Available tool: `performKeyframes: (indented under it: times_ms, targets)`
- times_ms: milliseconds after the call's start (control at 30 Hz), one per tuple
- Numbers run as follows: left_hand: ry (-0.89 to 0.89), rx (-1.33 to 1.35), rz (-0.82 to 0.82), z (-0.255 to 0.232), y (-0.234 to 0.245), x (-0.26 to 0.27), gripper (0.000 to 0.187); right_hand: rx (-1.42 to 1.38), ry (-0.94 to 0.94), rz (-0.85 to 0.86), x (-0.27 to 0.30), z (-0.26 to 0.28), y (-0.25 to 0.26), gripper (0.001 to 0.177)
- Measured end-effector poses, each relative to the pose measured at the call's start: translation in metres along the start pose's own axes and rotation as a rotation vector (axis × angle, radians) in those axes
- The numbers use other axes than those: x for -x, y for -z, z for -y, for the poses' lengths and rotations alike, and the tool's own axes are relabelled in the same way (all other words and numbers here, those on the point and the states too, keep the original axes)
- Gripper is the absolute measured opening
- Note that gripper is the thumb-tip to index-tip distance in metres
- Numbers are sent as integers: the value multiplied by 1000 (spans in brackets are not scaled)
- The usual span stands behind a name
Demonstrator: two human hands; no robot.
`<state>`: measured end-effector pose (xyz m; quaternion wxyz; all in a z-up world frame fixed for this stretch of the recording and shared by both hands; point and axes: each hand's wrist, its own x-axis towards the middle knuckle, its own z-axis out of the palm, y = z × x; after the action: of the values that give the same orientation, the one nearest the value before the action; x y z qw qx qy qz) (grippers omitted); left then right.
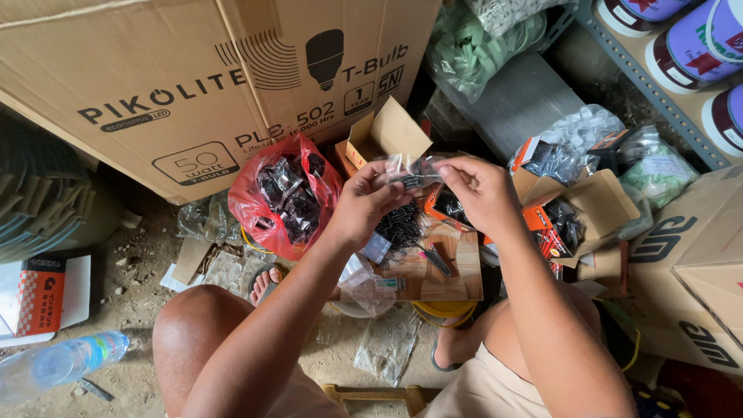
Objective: The person sorts through small plastic bags containing black screws and other hardware components, picking up and moving the bags within a cardboard box.
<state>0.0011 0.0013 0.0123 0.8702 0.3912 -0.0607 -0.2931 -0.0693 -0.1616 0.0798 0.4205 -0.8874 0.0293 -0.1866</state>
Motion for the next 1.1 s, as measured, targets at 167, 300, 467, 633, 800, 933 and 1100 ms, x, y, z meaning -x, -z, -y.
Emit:
performKeyframes:
  times_ms: [167,300,467,633,800,933,1100]
  targets:
    - [3,-71,-3,-1,1,0,27,-129,43,165,-2,4,14,21]
    - [35,-84,-43,-6,1,2,26,-67,64,320,-1,13,12,32]
    - [67,-25,-107,-8,4,1,18,-174,48,171,-2,-11,3,24]
    - [58,-3,-185,-14,6,-6,12,-228,-192,-40,-2,-44,-14,18]
    - [45,42,-279,-24,4,-8,10,321,-392,362,7,-40,-43,21]
    - [64,23,-278,-27,8,-7,10,578,-463,542,21,-96,-97,30]
    - [66,-18,-291,-22,22,-12,10,431,-803,487,54,-155,-133,35]
